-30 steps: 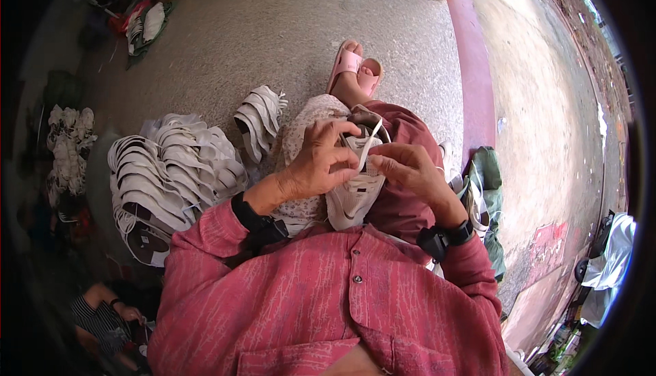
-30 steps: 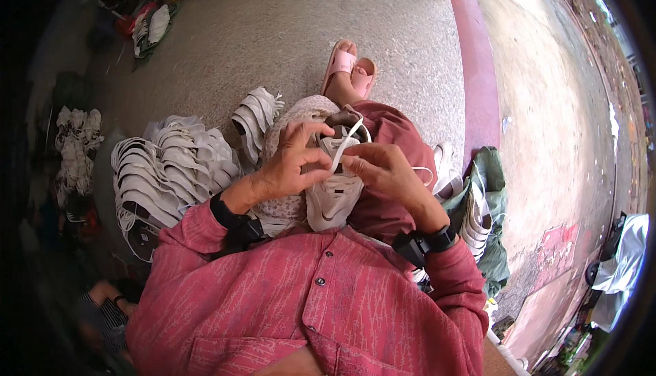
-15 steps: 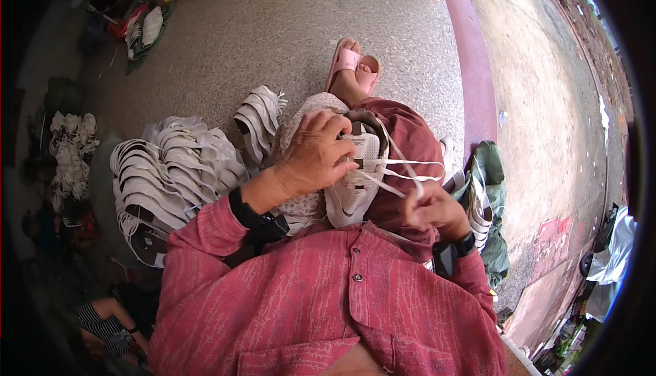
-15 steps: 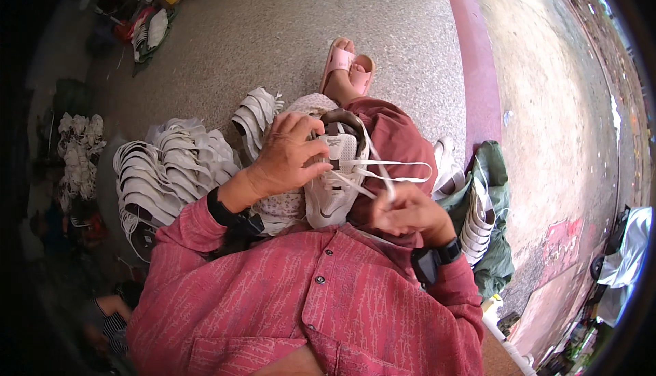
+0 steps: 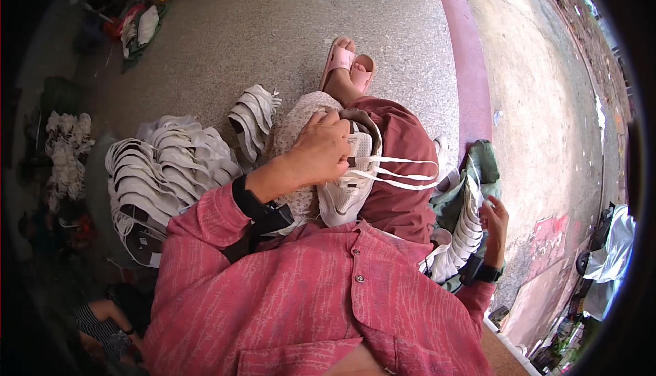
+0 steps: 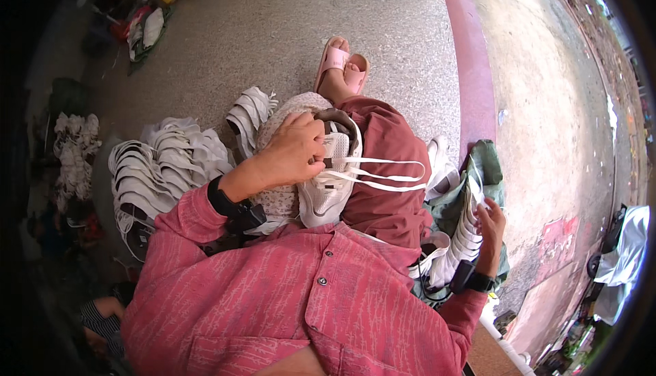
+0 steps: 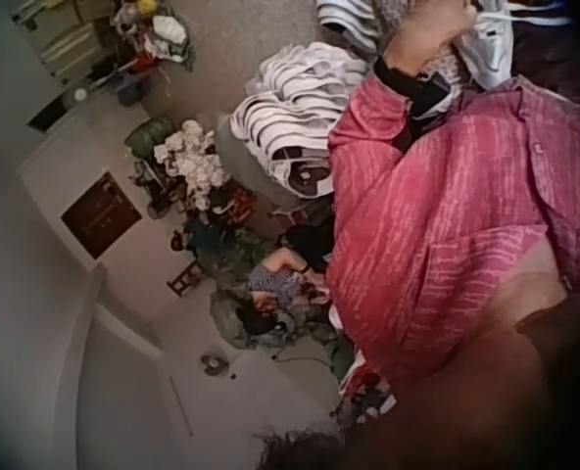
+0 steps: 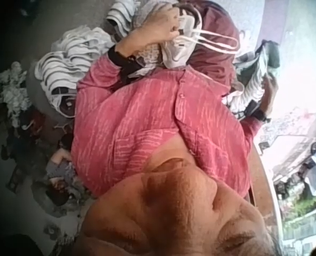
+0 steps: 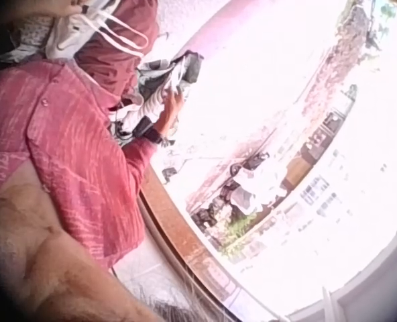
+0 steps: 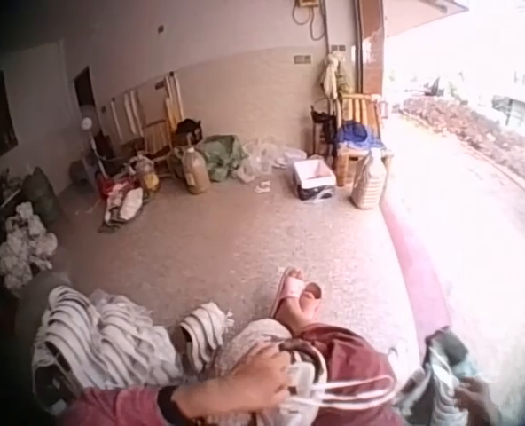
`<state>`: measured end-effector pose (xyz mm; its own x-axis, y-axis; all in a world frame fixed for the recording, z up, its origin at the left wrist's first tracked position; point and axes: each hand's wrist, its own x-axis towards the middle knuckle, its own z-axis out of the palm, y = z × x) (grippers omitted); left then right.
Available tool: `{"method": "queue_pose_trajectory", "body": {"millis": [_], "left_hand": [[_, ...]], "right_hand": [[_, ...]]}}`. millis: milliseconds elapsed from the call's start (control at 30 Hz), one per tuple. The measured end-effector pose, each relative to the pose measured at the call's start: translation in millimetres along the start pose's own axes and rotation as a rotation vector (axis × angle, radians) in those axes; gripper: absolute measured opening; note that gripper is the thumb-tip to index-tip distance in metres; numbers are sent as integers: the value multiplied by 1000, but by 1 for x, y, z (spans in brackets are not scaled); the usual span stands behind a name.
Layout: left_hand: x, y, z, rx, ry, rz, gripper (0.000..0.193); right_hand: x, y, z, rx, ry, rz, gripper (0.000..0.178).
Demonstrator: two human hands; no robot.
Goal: The recorder is lacing shoe upper components as part of the manufacturing process.
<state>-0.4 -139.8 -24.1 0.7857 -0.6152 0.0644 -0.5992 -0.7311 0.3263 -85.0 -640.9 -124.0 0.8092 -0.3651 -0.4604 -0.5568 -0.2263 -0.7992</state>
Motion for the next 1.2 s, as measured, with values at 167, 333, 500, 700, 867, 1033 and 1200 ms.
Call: {"method": "queue_pose_trajectory", "body": {"millis": [167,333,500,700,867,1033,1200], "left_hand": [[-14,-2,-1,-193,114,-62,14],[-14,7,0,-74,130,-87,16],[-14,6,2,-93,155,-104,16],[-15,3,3,-139,139,-135,12],[-15,-3,8,-221,133,-158,8],[-14,-6,10,-259,125,-158,8],[-17,-6,11,-295,163,-133,10]], "right_hand": [[-7,-76,85,4,-105,-293,34],[-28,-156,165,-147,-376,-759,31],[-50,-209,230,-372,-635,-1164,46],[-36,-215,261,-636,-769,-1211,63],[-37,-216,262,-598,-831,-1112,67],[-31,-212,256,-531,-906,-1057,67],[-34,-206,258,-360,-967,-870,65]]}}
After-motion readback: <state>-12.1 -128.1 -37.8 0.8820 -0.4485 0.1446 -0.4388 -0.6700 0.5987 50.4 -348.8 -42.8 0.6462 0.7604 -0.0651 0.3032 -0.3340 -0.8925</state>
